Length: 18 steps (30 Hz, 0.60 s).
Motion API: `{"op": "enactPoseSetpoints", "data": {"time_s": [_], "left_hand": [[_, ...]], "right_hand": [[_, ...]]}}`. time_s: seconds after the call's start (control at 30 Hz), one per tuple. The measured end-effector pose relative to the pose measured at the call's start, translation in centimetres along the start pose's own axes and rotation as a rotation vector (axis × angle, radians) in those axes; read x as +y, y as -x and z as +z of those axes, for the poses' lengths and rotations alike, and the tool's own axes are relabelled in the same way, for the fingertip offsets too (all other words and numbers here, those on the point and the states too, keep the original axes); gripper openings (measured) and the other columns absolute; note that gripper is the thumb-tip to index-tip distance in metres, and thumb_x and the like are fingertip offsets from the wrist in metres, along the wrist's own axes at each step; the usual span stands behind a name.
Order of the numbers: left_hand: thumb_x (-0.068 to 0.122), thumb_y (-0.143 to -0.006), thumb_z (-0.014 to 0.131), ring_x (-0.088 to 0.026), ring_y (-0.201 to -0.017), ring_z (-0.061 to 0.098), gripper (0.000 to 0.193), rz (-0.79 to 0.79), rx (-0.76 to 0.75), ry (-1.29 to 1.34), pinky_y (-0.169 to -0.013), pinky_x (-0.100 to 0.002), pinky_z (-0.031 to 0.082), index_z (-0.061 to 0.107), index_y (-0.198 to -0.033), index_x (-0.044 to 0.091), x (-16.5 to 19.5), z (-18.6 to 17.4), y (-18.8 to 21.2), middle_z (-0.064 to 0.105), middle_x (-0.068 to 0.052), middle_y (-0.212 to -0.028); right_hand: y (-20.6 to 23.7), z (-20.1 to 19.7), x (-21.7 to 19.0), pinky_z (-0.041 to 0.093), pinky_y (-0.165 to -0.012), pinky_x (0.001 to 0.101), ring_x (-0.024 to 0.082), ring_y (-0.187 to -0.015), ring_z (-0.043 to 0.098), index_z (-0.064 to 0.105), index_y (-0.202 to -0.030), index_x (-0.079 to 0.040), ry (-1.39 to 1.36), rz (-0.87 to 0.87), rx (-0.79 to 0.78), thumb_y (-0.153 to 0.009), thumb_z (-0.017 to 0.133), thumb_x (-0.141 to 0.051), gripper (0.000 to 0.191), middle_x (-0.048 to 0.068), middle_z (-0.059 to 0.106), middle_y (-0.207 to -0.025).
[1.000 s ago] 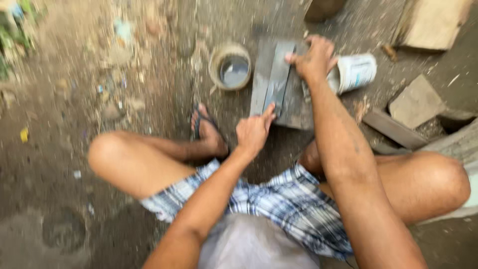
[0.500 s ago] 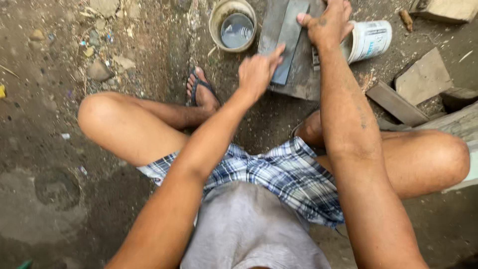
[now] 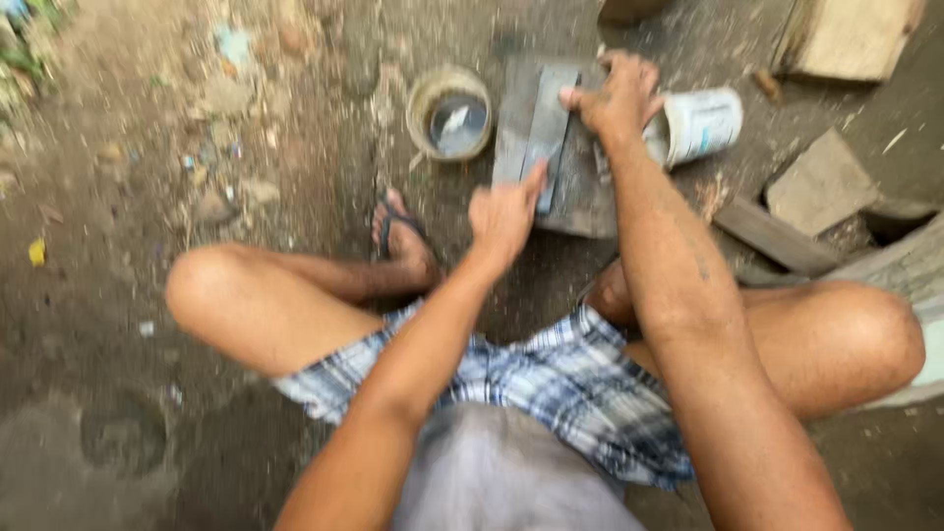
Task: The person sits on the ground and sharpens a metal tool on a grinding stone, repeatedly dipping the tool into a container of water to lubricate the surface. The person periodically inspects the tool's edge by holding it up to the light.
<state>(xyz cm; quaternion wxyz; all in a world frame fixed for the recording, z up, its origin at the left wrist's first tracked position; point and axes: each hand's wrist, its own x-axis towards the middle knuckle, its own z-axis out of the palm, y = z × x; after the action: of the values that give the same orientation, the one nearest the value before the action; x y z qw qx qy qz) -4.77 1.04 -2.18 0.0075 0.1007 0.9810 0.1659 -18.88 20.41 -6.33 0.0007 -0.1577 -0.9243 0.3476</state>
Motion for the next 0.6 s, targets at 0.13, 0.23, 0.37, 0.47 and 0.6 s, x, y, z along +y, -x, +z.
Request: {"op": "enactPoseSetpoints", "data": {"time_s": [0.13, 0.23, 0.37, 0.47, 0.6], "left_hand": [[0.042, -0.104, 0.055, -0.037, -0.066, 0.070, 0.036, -0.049, -0.071, 0.090, -0.062, -0.050, 0.052, 0.061, -0.139, 0.036, -0.2, 0.0, -0.1, 0.074, -0.014, -0.080], [0.052, -0.099, 0.057, -0.028, -0.068, 0.073, 0.037, -0.041, -0.189, 0.075, -0.067, -0.044, 0.055, 0.062, -0.135, 0.042, -0.4, -0.1, -0.3, 0.072, -0.016, -0.079], [0.039, -0.101, 0.057, -0.035, -0.070, 0.071, 0.035, 0.017, -0.011, 0.123, -0.061, -0.050, 0.051, 0.064, -0.135, 0.037, -0.8, -0.2, -0.6, 0.074, -0.012, -0.082], [0.042, -0.102, 0.057, -0.035, -0.073, 0.071, 0.036, 0.052, -0.012, 0.183, -0.062, -0.048, 0.052, 0.064, -0.137, 0.037, -1.1, -0.3, -0.8, 0.073, -0.016, -0.084], [0.042, -0.100, 0.055, -0.034, -0.072, 0.071, 0.036, 0.114, 0.029, 0.115, -0.064, -0.049, 0.053, 0.065, -0.134, 0.039, -1.3, -0.3, -1.0, 0.072, -0.016, -0.080]], "right_hand": [[0.4, -0.5, -0.2, 0.024, -0.114, 0.0565, 0.027, -0.139, 0.043, 0.066, -0.128, -0.020, -0.040, -0.028, -0.034, -0.068, 0.098, -0.045, 0.073, 0.001, 0.062, -0.134], [0.4, -0.7, -0.6, 0.019, -0.108, 0.0582, 0.030, -0.136, 0.038, 0.064, -0.123, -0.017, -0.079, -0.070, 0.047, -0.057, 0.102, -0.040, 0.080, 0.005, 0.059, -0.131], [0.5, -0.6, -0.6, 0.022, -0.115, 0.0544, 0.025, -0.141, 0.040, 0.065, -0.128, -0.020, -0.009, -0.011, -0.034, -0.069, 0.099, -0.046, 0.073, 0.001, 0.060, -0.138], [0.3, -0.6, -0.5, 0.022, -0.111, 0.0549, 0.026, -0.140, 0.039, 0.065, -0.126, -0.019, -0.017, -0.008, -0.014, -0.065, 0.099, -0.044, 0.075, 0.002, 0.060, -0.137], [0.5, -0.9, -0.7, 0.020, -0.106, 0.0559, 0.031, -0.135, 0.035, 0.066, -0.122, -0.018, 0.016, 0.017, -0.030, -0.060, 0.101, -0.044, 0.076, 0.008, 0.058, -0.133]]}}
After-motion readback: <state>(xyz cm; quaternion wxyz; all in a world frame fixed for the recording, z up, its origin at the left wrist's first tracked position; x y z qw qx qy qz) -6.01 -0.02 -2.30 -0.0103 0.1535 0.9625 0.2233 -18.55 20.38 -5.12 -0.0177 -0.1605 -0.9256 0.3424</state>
